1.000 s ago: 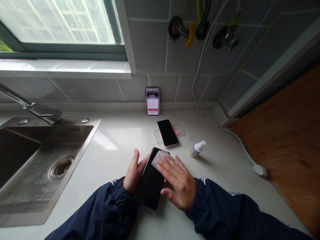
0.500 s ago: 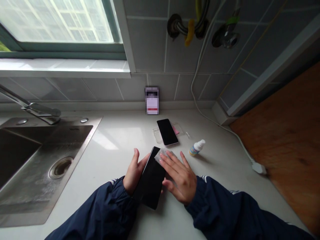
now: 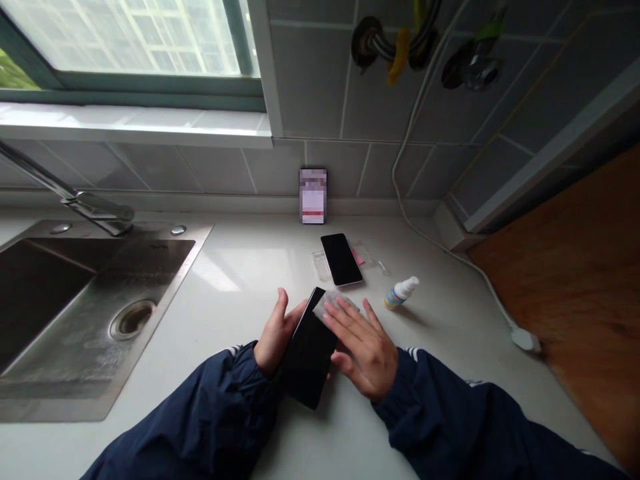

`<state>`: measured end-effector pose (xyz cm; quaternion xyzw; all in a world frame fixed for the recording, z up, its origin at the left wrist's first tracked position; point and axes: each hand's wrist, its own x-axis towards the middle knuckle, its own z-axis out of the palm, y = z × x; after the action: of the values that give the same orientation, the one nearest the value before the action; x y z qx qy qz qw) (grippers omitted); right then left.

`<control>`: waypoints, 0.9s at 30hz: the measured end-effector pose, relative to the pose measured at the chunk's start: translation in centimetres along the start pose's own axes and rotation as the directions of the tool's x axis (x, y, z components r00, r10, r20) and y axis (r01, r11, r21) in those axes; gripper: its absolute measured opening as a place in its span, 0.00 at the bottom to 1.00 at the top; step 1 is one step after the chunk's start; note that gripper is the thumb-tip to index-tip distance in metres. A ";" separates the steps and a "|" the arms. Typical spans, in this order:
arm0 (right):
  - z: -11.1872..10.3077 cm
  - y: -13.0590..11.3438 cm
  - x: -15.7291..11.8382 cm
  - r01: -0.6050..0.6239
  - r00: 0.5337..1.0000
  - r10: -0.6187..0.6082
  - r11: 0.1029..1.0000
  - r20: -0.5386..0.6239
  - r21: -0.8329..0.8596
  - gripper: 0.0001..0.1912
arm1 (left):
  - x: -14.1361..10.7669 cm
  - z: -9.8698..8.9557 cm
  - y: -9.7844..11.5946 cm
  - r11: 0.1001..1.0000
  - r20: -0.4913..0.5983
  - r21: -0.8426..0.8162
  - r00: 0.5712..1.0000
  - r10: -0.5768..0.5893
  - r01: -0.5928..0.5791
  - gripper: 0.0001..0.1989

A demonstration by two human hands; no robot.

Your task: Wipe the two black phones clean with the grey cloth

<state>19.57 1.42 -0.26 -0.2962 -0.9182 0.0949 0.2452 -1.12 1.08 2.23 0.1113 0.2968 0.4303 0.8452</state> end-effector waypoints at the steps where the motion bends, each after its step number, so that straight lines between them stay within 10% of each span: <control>1: 0.0 -0.3 -0.1 0.005 1.000 -0.005 1.000 -0.004 0.003 0.31 | 0.0 0.0 0.0 1.000 -0.005 0.007 1.000 0.005 -0.005 0.40; 8: 0.5 -3.0 -1.2 0.357 0.933 -0.359 0.929 -0.004 0.100 0.34 | 0.1 -0.4 -0.4 0.997 -0.005 0.065 0.999 0.036 -0.036 0.43; 15: 0.2 -0.6 -0.3 0.052 0.999 -0.052 0.998 -0.004 -0.042 0.29 | 0.4 -0.5 -0.5 0.998 0.063 -0.059 0.997 0.036 -0.032 0.40; 21: 0.8 -2.7 -1.0 0.308 0.951 -0.308 0.950 -0.006 0.042 0.34 | 0.5 -0.7 -0.5 0.999 0.030 -0.032 0.999 0.031 -0.030 0.38; 27: 0.6 -0.8 -0.1 0.064 0.997 -0.067 0.997 -0.046 -0.052 0.27 | 0.7 -1.1 -0.6 0.994 0.144 -0.105 0.989 0.037 -0.022 0.39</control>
<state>18.90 0.66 -0.56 -0.2741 -0.9235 0.0565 0.2624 -1.10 1.22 0.77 0.1033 0.2098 0.4484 0.8627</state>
